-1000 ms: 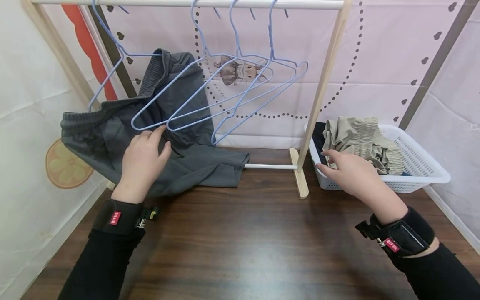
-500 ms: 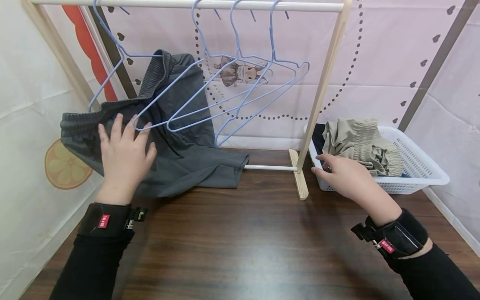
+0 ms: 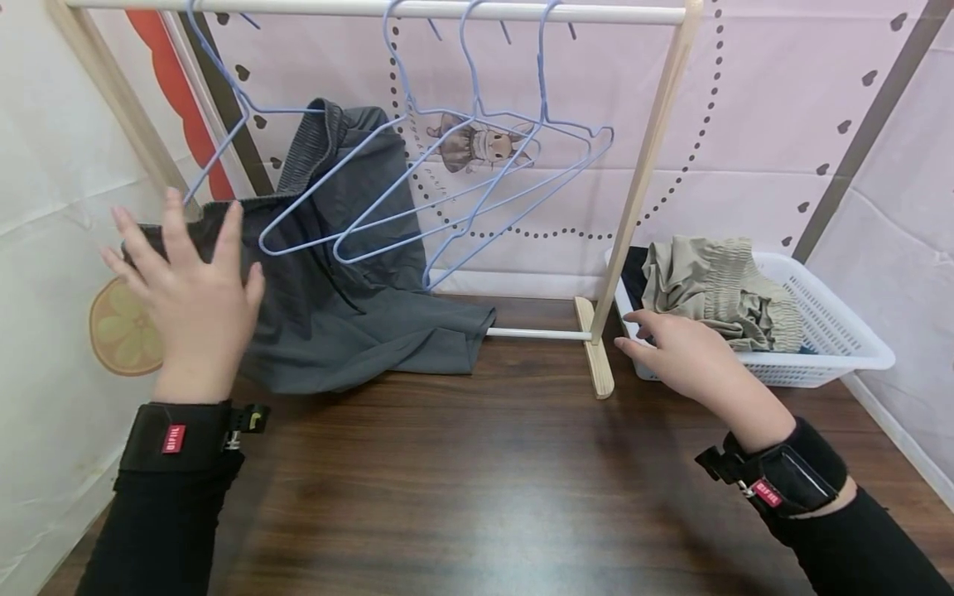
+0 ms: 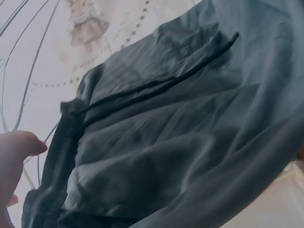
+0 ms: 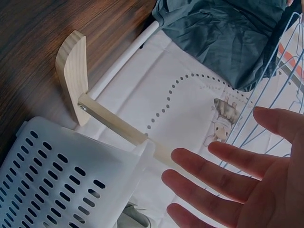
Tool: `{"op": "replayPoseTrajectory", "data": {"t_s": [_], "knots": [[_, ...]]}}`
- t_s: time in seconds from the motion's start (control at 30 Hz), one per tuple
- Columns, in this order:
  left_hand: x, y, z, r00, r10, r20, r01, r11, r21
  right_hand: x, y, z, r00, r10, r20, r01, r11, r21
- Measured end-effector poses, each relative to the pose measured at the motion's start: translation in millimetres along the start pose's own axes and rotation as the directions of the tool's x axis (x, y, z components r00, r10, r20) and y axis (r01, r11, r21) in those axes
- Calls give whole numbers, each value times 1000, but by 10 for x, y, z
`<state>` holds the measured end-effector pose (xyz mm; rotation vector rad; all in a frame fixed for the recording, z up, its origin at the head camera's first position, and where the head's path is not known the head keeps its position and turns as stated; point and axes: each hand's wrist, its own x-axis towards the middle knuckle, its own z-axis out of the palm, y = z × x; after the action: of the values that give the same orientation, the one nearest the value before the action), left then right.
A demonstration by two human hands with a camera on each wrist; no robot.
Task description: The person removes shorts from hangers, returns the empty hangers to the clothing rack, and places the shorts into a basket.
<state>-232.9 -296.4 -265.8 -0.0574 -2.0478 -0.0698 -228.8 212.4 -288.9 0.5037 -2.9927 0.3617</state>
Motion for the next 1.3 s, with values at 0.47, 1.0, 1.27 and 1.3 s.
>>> {"op": "replayPoseTrajectory", "data": {"t_s": [0.47,1.0,1.27,1.3], "knots": [[333,-50,-270,773,-546,323,547,832,96,-3,-40,34,1000,-31,-5,31,1000,6],[537,-137,-317,692,-563,453,503,825,258,-21,-156,100,995,-104,-3,104,994,-16],[464,-108,-224,805,-441,398,366,896,252,-43,-197,163,992,-126,-4,126,992,-6],[449,-105,-213,814,-436,385,367,898,241,-45,-200,172,992,-128,-6,128,992,-6]]}}
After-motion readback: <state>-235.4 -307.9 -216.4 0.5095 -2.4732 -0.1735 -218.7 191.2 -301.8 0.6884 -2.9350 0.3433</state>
